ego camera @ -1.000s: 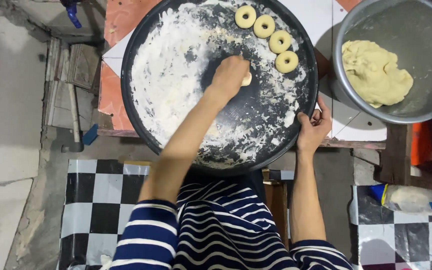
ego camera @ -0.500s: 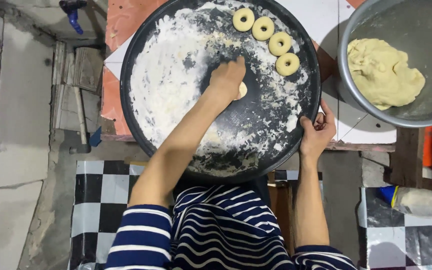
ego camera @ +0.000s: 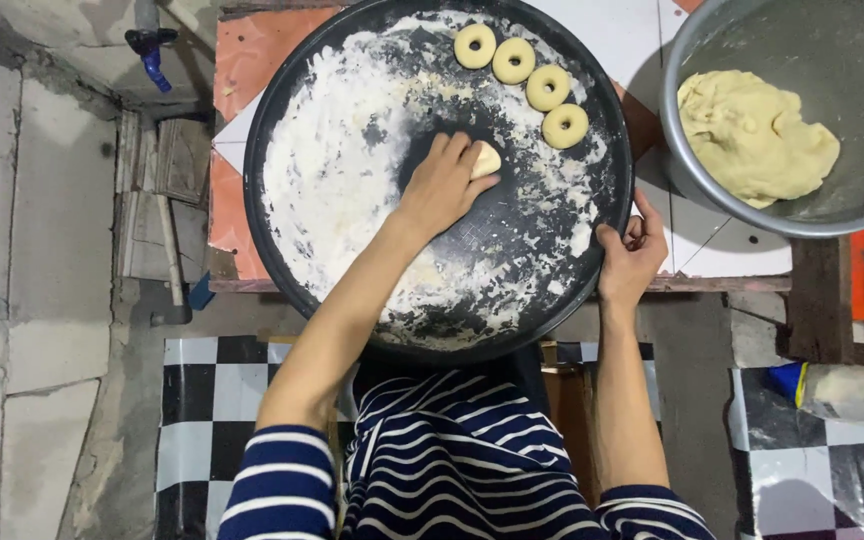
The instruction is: The person is taking pieces of dough from a bowl, rolling them into balls between their palms, and then pressing them onto a floured tray to form donut shapes.
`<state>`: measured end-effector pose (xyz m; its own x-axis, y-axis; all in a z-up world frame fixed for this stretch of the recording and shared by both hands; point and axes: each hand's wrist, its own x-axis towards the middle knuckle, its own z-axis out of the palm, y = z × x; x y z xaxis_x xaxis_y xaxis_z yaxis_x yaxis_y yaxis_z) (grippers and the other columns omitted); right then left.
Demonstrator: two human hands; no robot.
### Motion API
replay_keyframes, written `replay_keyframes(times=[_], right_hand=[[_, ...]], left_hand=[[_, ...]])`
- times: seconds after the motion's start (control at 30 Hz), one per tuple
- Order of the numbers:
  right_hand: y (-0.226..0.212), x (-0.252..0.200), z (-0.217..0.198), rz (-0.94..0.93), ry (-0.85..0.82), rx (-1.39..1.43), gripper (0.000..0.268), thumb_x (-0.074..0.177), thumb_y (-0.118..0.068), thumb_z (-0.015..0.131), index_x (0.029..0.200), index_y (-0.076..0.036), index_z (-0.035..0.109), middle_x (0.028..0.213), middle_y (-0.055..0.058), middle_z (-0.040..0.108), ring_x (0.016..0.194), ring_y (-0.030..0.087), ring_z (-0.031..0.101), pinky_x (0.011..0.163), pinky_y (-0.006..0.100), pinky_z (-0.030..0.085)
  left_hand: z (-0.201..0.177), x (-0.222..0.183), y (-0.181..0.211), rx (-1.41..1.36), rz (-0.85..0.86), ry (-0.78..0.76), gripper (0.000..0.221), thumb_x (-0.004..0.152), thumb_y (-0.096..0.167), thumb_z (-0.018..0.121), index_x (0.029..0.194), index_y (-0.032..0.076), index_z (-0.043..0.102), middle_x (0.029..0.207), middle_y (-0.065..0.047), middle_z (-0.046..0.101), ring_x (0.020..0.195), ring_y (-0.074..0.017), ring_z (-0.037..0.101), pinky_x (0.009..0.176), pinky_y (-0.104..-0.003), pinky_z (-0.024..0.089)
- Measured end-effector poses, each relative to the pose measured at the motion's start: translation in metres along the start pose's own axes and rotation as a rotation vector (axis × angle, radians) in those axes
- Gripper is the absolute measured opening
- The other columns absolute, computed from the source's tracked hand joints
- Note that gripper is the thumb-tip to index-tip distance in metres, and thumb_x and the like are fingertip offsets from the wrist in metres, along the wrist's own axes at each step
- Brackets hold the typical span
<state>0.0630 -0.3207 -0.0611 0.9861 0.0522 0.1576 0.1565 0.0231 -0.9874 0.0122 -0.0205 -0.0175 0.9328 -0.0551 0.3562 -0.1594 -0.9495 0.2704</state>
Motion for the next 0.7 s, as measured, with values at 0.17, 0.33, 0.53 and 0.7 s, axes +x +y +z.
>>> replay_keyframes(times=[0.17, 0.33, 0.53, 0.7], right_hand=[[0.009, 0.001, -0.004, 0.006, -0.009, -0.006, 0.066, 0.081, 0.010, 0.067, 0.144, 0.007, 0.051, 0.070, 0.001, 0.045, 0.062, 0.008, 0.055, 0.053, 0.020, 0.042], [0.018, 0.004, -0.006, 0.004, -0.008, 0.007, 0.066, 0.082, 0.010, 0.067, 0.145, 0.005, 0.052, 0.069, 0.002, 0.045, 0.062, 0.009, 0.054, 0.054, 0.021, 0.041], [0.015, 0.004, -0.005, 0.017, 0.011, 0.003, 0.066, 0.081, 0.011, 0.067, 0.145, 0.004, 0.053, 0.069, 0.002, 0.047, 0.062, 0.009, 0.056, 0.054, 0.021, 0.041], [0.003, 0.004, 0.001, 0.021, 0.016, 0.022, 0.065, 0.080, 0.010, 0.067, 0.143, 0.005, 0.053, 0.069, 0.001, 0.046, 0.062, 0.009, 0.056, 0.054, 0.021, 0.042]], left_hand=[[-0.014, -0.031, 0.004, 0.399, 0.193, -0.134, 0.033, 0.082, 0.008, 0.081, 0.112, 0.000, 0.070, 0.095, -0.012, 0.065, 0.098, -0.0235, 0.061, 0.088, -0.027, 0.053], [0.011, -0.005, -0.004, 0.105, -0.079, -0.388, 0.037, 0.063, 0.017, 0.095, 0.090, 0.004, 0.073, 0.083, -0.012, 0.068, 0.082, -0.0299, 0.070, 0.069, -0.040, 0.065], [0.026, 0.066, -0.014, 0.219, -0.406, -0.339, 0.074, 0.062, 0.036, 0.099, 0.112, -0.001, 0.060, 0.101, -0.026, 0.066, 0.105, -0.0477, 0.066, 0.071, -0.053, 0.066], [0.034, 0.057, -0.004, 0.036, -0.292, -0.258, 0.026, 0.078, 0.010, 0.085, 0.097, -0.002, 0.072, 0.085, -0.017, 0.065, 0.085, -0.0338, 0.070, 0.063, -0.044, 0.066]])
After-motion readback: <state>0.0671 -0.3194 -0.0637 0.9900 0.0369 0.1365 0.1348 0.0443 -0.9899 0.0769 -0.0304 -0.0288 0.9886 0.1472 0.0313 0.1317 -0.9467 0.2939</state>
